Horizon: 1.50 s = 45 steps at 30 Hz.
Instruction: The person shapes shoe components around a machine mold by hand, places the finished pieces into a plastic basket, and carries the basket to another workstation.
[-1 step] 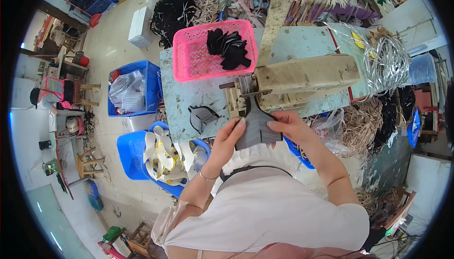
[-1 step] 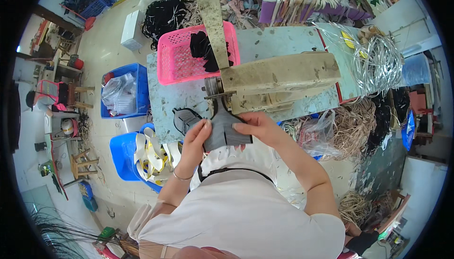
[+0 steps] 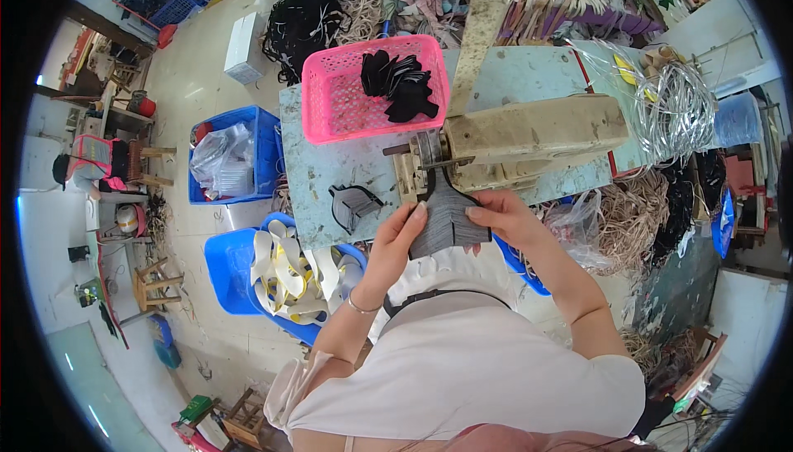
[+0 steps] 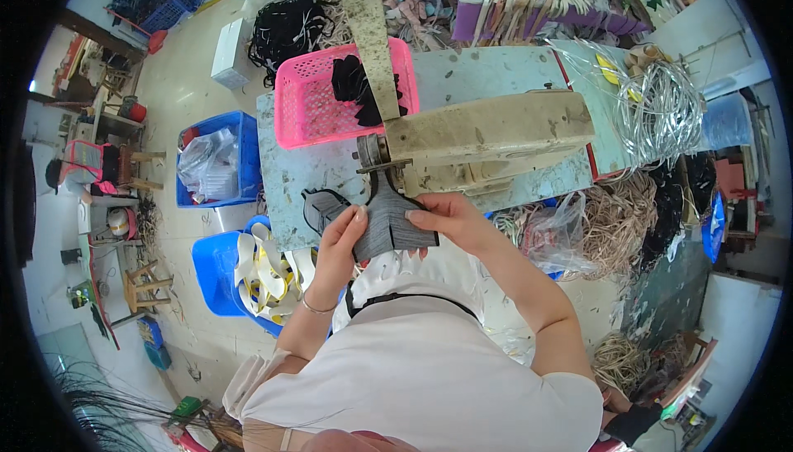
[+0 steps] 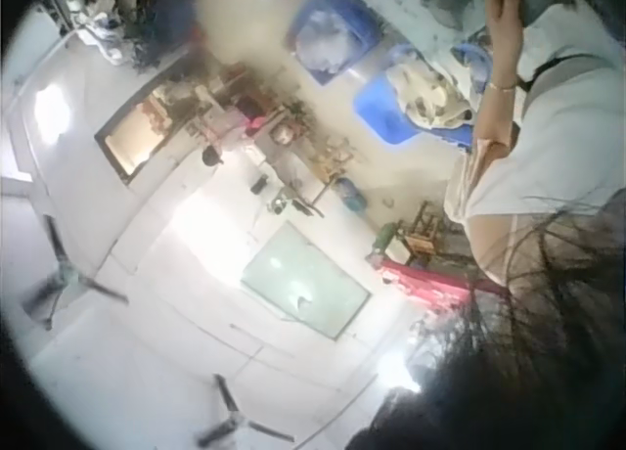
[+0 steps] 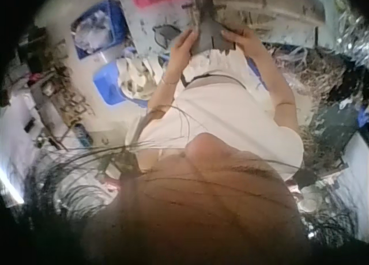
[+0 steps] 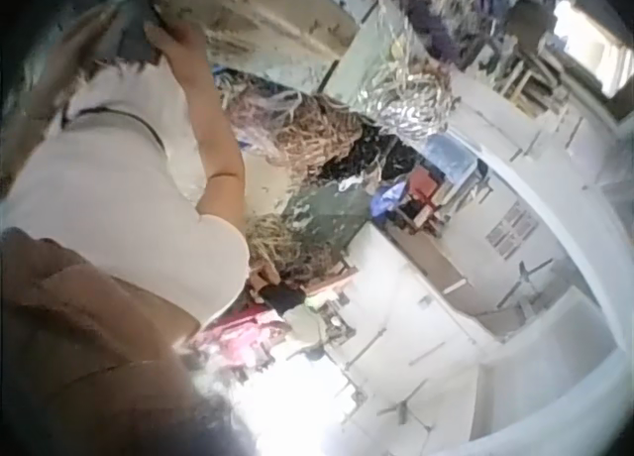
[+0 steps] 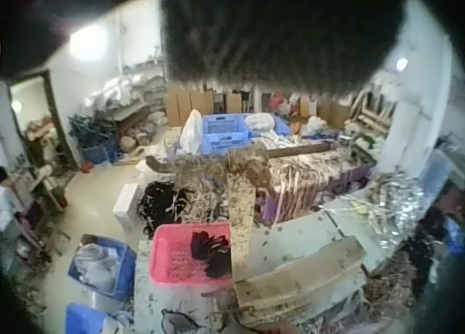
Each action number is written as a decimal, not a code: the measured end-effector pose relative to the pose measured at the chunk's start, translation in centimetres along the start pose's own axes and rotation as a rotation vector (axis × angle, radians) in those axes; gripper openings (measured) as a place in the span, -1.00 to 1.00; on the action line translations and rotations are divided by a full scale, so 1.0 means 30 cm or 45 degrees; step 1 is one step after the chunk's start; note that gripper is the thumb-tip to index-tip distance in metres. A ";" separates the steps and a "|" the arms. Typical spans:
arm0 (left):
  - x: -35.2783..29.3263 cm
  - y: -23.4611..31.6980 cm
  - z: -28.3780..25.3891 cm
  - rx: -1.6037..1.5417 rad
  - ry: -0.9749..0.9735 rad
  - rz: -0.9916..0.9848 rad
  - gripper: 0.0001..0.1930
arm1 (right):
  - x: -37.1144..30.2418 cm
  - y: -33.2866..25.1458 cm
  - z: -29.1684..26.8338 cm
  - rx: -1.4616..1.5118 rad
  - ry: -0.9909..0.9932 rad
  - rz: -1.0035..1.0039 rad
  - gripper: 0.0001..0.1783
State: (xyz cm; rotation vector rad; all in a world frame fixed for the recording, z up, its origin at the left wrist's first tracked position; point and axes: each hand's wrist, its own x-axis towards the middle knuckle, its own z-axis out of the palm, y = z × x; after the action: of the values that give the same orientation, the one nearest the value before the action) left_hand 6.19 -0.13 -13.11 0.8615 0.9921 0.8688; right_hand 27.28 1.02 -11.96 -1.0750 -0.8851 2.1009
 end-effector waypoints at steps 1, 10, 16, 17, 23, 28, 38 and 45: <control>0.011 -0.009 -0.007 -0.010 0.026 0.021 -0.77 | 0.012 0.006 -0.007 0.025 -0.022 -0.056 -0.67; 0.199 0.040 -0.042 0.010 0.107 0.107 -0.69 | 0.151 0.018 -0.038 0.225 0.206 -0.286 -0.76; 0.283 -0.023 -0.093 -0.386 0.236 -0.085 -0.72 | 0.213 0.046 -0.055 0.456 0.373 -0.344 -0.75; 0.296 -0.056 -0.111 -0.504 0.354 -0.077 -0.72 | 0.218 0.078 -0.095 0.314 0.383 -0.280 -0.71; 0.260 -0.410 -0.507 0.009 0.881 0.370 -0.66 | 0.062 0.538 -0.510 0.010 0.623 0.124 -0.64; 0.144 -0.704 -0.776 1.327 1.140 0.176 -0.49 | -0.072 0.974 -0.923 0.705 1.162 0.045 -0.70; 0.148 -0.625 -0.591 2.008 0.725 0.198 -0.15 | 0.116 0.935 -1.286 1.660 1.125 -0.763 -0.40; 0.293 -0.351 -0.592 1.052 1.103 0.411 -0.34 | 0.080 0.967 -1.373 1.599 1.266 -0.926 -0.50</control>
State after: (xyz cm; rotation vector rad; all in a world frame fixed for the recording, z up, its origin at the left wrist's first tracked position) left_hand -5.60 7.12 -30.77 1.4031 2.0933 1.1539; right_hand 54.90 -2.63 -54.00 -0.7031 0.4844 0.8857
